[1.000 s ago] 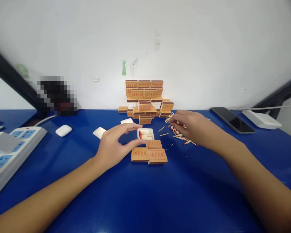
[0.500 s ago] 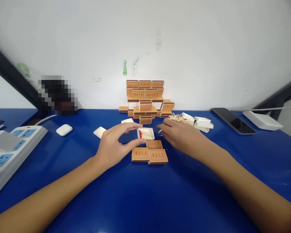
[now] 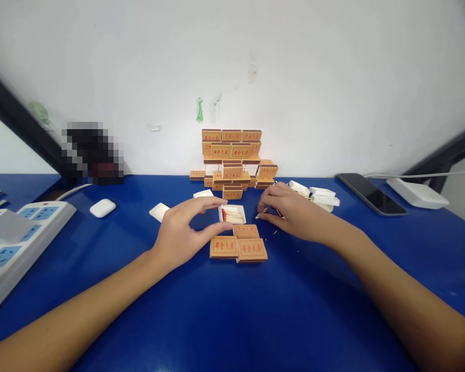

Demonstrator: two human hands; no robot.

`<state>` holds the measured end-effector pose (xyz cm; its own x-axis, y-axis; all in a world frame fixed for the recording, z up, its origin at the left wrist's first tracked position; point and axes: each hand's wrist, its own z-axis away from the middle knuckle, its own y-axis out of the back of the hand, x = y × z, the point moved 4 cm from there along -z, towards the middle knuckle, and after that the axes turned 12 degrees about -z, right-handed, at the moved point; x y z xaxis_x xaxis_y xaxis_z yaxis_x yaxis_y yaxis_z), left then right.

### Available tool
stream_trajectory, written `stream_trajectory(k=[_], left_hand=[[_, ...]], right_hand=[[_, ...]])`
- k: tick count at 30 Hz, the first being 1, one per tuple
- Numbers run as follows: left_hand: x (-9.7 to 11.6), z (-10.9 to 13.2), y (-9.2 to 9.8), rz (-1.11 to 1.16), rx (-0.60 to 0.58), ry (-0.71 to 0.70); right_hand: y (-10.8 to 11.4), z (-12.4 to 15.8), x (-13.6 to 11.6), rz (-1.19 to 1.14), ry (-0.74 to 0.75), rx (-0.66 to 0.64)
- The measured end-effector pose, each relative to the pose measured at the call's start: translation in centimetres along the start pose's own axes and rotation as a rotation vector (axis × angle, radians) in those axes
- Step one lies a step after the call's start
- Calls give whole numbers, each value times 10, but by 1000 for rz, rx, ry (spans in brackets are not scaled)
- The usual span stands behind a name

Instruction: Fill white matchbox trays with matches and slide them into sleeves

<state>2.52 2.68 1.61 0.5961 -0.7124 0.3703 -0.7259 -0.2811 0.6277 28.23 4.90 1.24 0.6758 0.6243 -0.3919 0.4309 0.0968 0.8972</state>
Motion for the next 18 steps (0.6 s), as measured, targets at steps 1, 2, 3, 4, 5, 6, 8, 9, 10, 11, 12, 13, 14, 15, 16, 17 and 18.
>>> stream_trajectory(k=[1, 2, 3, 4, 5, 6, 8, 9, 10, 11, 12, 13, 14, 15, 16, 17, 18], left_hand=[[0, 0, 0, -3, -1, 1], [0, 0, 0, -5, -4, 3], [0, 0, 0, -5, -6, 5], [0, 0, 0, -5, -10, 6], [0, 0, 0, -5, -12, 10], [0, 0, -1, -6, -15, 12], [-1, 0, -1, -11, -16, 12], [-1, 1, -1, -14, -14, 13], [-1, 1, 0, -15, -13, 14], [-1, 1, 0, -14, -12, 14], [-1, 1, 0, -12, -12, 13], [-1, 1, -1, -10, -13, 13], [-1, 1, -1, -6, -13, 12], [-1, 1, -1, -4, -13, 11], [-1, 1, -1, -2, -14, 10], [-2, 1, -1, 1, -14, 8], [-2, 1, -1, 4, -14, 5]], right_hand=[[0, 0, 1, -2, -3, -2], [-1, 0, 3, -5, -6, -6], [-1, 0, 4, -9, -12, -13], [-1, 0, 5, -17, -19, -23], [-1, 0, 6, -29, -28, -35], [-1, 0, 7, -44, -39, -47], [-1, 0, 6, -72, -66, -67], [0, 0, 6, -80, -82, -71], [1, 1, 5, -82, -96, -74], [1, 1, 5, -79, -111, -78], [1, 1, 5, -76, -127, -83], [1, 1, 4, -76, -141, -91], [1, 2, 4, -78, -154, -98], [0, 1, 4, -81, -165, -101], [0, 1, 4, -84, -172, -100], [0, 1, 3, -85, -173, -97], [0, 0, 2, -84, -169, -97]])
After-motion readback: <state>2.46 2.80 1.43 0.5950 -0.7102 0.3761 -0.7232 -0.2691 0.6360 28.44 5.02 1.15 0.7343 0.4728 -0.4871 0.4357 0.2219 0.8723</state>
